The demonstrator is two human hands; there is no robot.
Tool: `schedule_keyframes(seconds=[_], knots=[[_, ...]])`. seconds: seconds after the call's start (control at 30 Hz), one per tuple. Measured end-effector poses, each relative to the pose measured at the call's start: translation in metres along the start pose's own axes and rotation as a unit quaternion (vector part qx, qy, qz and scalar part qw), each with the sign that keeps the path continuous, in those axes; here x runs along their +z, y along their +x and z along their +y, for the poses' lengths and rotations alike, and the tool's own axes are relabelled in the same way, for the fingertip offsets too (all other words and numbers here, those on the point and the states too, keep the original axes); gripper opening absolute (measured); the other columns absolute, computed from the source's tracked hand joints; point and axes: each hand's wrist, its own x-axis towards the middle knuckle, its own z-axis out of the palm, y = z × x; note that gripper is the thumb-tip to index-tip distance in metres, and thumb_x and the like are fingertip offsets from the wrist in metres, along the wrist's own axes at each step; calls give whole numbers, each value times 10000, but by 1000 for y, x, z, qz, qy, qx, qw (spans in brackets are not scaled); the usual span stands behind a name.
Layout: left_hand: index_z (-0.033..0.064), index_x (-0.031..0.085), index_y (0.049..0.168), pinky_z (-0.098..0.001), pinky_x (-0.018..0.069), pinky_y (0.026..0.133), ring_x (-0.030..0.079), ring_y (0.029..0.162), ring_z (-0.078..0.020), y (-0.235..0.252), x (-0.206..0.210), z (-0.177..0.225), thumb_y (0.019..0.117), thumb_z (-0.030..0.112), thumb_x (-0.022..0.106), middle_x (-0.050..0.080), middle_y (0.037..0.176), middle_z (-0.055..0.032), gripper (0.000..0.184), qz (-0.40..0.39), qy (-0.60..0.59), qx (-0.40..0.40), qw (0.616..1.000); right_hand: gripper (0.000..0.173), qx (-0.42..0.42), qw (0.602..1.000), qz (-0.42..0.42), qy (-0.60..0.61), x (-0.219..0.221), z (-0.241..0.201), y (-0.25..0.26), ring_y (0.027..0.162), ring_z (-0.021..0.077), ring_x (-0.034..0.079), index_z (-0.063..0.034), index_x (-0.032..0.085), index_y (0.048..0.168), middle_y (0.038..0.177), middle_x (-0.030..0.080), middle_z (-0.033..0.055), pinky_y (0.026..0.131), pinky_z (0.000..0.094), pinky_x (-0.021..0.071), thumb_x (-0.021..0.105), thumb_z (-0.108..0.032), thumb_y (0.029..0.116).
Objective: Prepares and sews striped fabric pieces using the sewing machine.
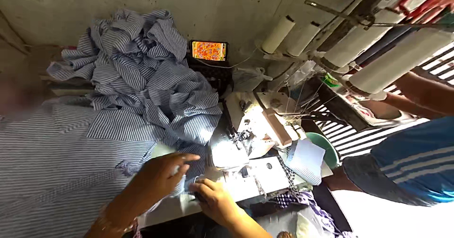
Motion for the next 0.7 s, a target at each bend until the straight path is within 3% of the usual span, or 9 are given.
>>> schedule_keyframes(seconds=[0.1, 0.2, 0.27, 0.33, 0.4, 0.47, 0.57, 0.67, 0.7], knots=[[58, 723, 1199, -510, 537, 854, 692, 955, -302, 45, 16, 10, 1011, 96, 491, 721, 1060, -147, 302, -239, -74, 39, 967, 115, -14, 999, 29, 18, -30, 2, -8, 905, 148, 745, -56, 721, 957, 1042, 757, 107, 733, 253, 602, 672, -38, 855], [-25, 708, 1041, -526, 497, 822, 665, 917, -331, 68, 21, 21, 1018, 81, 462, 696, 961, -193, 268, -376, -80, 17, 923, 107, 2, 995, 45, 86, -48, 5, -8, 992, 131, 725, -30, 729, 959, 1049, 752, 113, 845, 221, 582, 683, -19, 863], [-8, 695, 1030, -517, 476, 753, 640, 842, -316, 72, 20, 23, 1030, 111, 446, 673, 884, -178, 276, -414, -62, -8, 908, 123, 7, 992, 37, 118, -55, 8, -7, 964, 125, 725, -33, 751, 979, 1055, 747, 117, 833, 212, 586, 704, -14, 867], [-9, 678, 1011, -514, 456, 706, 613, 789, -312, 72, 18, 20, 1020, 109, 452, 644, 832, -172, 255, -446, -48, -31, 893, 186, 1, 994, 32, 106, -61, 10, -5, 792, 119, 695, -90, 779, 1008, 990, 725, 102, 675, 214, 576, 720, -32, 841], [-25, 674, 993, -501, 448, 702, 601, 786, -298, 68, 18, 12, 1001, 92, 470, 638, 835, -174, 235, -461, -51, -47, 885, 230, -13, 995, 30, 89, -69, 12, -1, 700, 140, 670, -115, 780, 1029, 883, 704, 87, 597, 245, 554, 705, -38, 827], [-22, 664, 971, -487, 451, 696, 603, 792, -281, 61, 15, 3, 968, 93, 510, 636, 843, -164, 193, -439, -51, -65, 894, 227, -20, 995, 17, 91, -77, 13, 3, 737, 156, 691, -113, 775, 1034, 889, 722, 79, 627, 269, 569, 689, -31, 840], [-35, 706, 1055, -580, 510, 831, 680, 934, -358, 57, -5, 6, 968, 157, 577, 709, 974, -211, 247, -325, -19, -121, 938, 198, -16, 996, -3, 82, -83, 13, 6, 832, 175, 733, -96, 766, 1052, 994, 752, 82, 683, 311, 603, 678, -31, 886], [58, 701, 911, -464, 512, 643, 650, 722, -228, 65, -20, 16, 916, 382, 619, 662, 764, -77, 335, -108, 30, -66, 991, 170, -7, 997, 72, -6, -74, 16, 9, 730, 134, 706, -163, 770, 1032, 926, 739, 33, 574, 292, 574, 643, -122, 926], [72, 689, 870, -465, 488, 583, 631, 663, -234, 74, -19, 23, 909, 437, 626, 631, 704, -66, 372, -54, 76, -44, 995, 166, 5, 994, 107, -37, -71, 19, 9, 695, 114, 689, -184, 773, 1018, 892, 731, 16, 552, 273, 560, 633, -148, 935]])
